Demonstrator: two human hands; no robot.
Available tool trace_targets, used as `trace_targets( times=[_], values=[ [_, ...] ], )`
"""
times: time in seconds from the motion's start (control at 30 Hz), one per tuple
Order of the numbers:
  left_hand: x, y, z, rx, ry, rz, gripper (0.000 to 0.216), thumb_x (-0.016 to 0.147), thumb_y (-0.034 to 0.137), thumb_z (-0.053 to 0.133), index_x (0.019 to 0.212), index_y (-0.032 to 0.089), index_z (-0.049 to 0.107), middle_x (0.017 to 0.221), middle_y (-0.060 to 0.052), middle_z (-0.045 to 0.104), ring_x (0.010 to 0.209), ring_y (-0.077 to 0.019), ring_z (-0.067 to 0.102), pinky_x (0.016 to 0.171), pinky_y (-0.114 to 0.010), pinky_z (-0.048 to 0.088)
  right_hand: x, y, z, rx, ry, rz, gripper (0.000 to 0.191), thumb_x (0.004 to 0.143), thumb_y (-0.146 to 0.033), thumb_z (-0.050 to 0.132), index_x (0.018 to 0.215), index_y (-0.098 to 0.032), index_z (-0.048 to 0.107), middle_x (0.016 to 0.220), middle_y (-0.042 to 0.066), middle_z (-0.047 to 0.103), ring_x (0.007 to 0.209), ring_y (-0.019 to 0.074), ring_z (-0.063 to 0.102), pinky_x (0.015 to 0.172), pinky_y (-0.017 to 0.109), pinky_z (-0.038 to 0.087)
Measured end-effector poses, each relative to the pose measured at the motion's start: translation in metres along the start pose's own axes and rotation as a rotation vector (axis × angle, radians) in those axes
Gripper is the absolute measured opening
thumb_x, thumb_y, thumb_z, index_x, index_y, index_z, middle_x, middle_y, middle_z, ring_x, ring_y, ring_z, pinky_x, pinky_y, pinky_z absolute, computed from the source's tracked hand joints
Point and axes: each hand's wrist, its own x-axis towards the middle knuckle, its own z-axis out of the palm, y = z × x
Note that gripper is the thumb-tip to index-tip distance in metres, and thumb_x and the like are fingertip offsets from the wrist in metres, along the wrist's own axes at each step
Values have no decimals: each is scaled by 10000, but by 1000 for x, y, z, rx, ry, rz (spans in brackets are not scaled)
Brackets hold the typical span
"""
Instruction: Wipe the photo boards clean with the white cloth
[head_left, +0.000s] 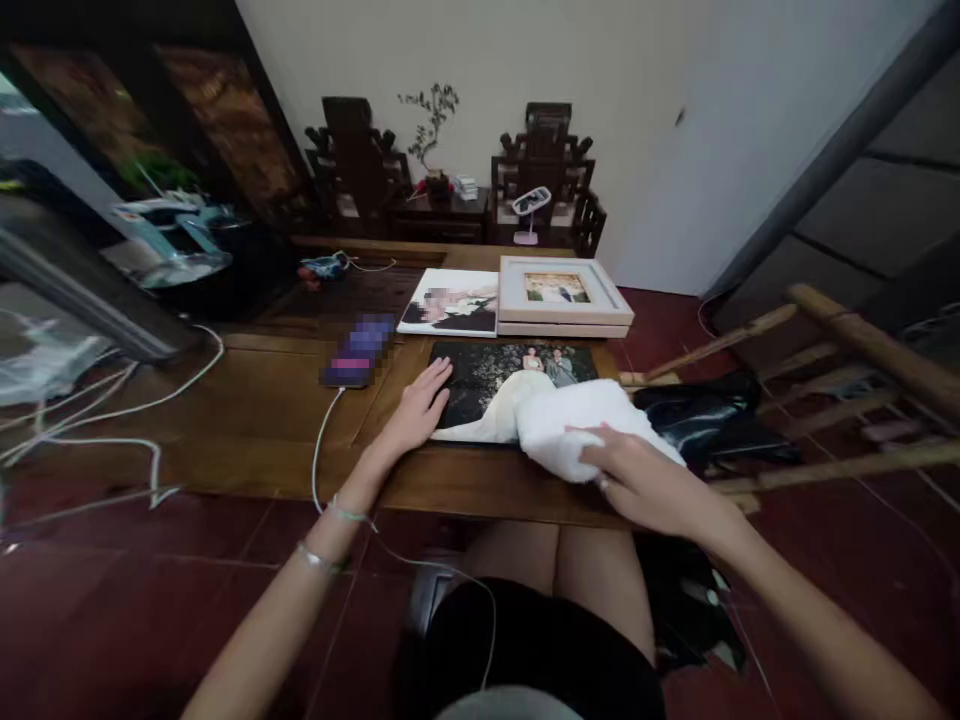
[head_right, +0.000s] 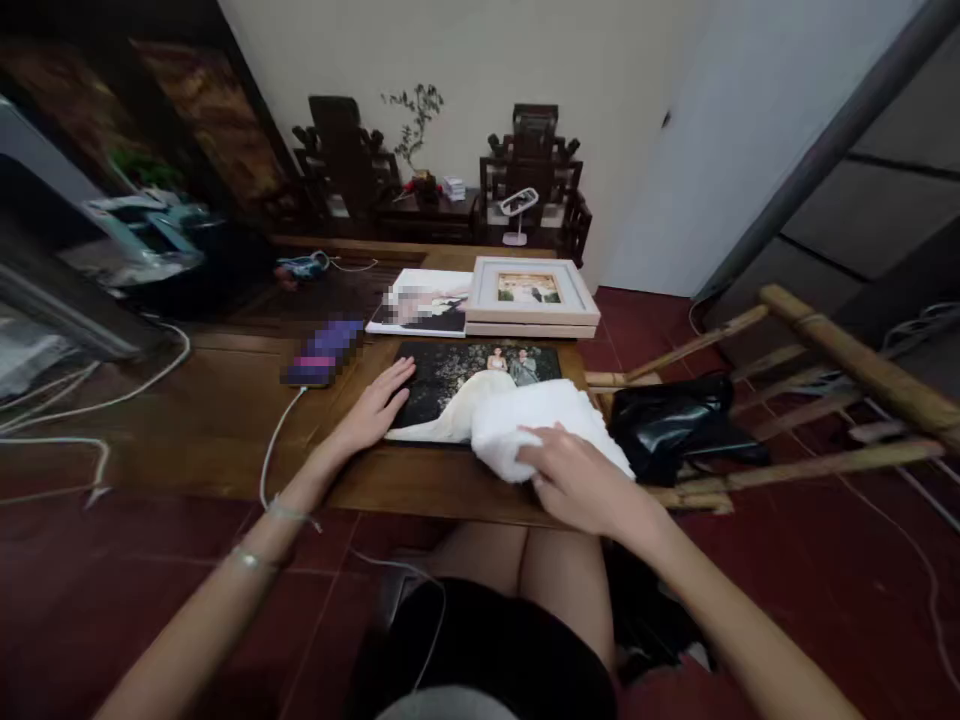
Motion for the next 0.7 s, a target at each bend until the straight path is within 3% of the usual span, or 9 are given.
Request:
trace_targets(
  times=[0.2,0.37,0.53,0.6,0.7],
  values=[
    [-1,6,-1,-8,-11,-29,467,943,351,340,1375,206,443,1499,-102,364,1409,-221,273,1127,-529,205,53,53,-9,17,48,34,186,704,-93,387,729,-194,541,712,55,576,737,215,528,703,293,346],
    [-2,14,-6,-7,-32,-75,459,945,348,344,1381,237,434,1508,-92,350,1416,-237,256,1110,-579,197,79,87,-14,58,131,71,143,699,-114,391,683,-197,506,700,47,572,713,207,527,676,285,343],
    [-1,14,-7,-4,-35,-87,460,942,328,344,1380,221,434,1507,-97,349,1415,-246,257,1102,-597,200,76,81,1,-11,156,140,198,734,-113,387,754,-176,573,815,95,649,808,238,581,772,332,399],
    [-1,14,-7,-4,-30,-82,456,942,323,345,1376,219,440,1504,-99,354,1414,-242,259,1106,-586,206,66,69,13,-61,181,162,243,750,-101,388,837,-160,607,997,149,663,968,271,587,892,411,396],
    [-1,14,-6,0,-22,-71,453,942,317,347,1373,218,443,1503,-99,358,1414,-234,261,1113,-565,214,42,48,31,-91,203,157,284,743,-79,423,933,-128,628,1312,222,529,1253,310,451,1047,539,285]
  ],
)
